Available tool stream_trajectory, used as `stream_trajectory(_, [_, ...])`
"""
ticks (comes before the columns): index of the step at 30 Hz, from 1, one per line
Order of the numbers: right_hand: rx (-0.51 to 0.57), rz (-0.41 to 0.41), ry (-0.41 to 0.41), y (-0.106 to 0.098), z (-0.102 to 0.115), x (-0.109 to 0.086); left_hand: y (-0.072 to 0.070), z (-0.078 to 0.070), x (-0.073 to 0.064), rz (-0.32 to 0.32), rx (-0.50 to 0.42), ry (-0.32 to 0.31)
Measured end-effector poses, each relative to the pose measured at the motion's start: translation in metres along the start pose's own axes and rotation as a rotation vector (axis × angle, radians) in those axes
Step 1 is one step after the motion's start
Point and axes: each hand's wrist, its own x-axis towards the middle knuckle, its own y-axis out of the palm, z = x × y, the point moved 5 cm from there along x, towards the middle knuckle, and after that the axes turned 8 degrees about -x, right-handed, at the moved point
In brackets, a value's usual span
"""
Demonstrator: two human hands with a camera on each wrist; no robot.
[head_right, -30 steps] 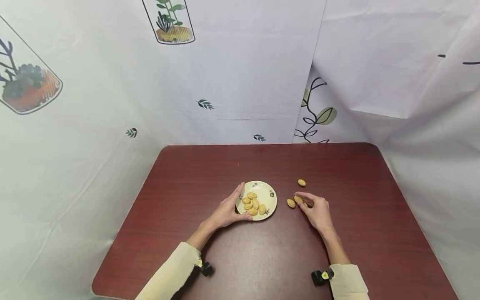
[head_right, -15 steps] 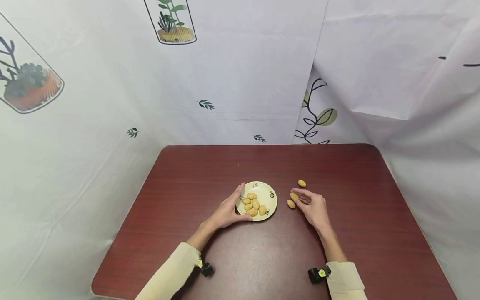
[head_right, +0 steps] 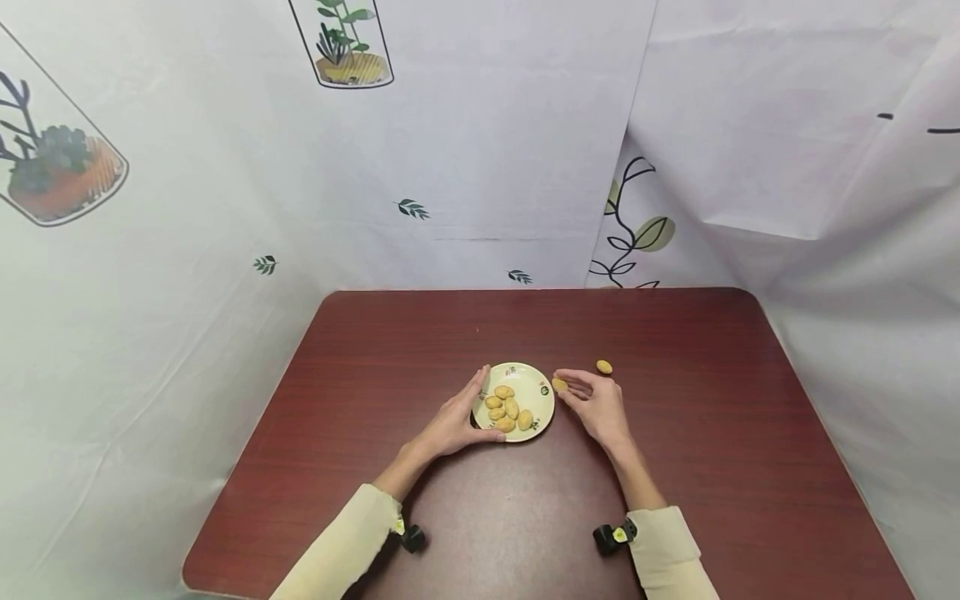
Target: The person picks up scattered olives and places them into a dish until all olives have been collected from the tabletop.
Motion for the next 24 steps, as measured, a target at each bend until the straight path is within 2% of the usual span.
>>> stream_trajectory(14, [-0.071, 0.079, 0.015, 0.038, 0.011, 0.008, 0.0, 0.001, -0.001, 0.007, -0.007, -0.011])
stream_trajectory(24, [-0.148, 0.125, 0.065, 0.052, 0.014, 0.007, 0.001, 0.001, -0.001, -0.001, 0.008, -0.004])
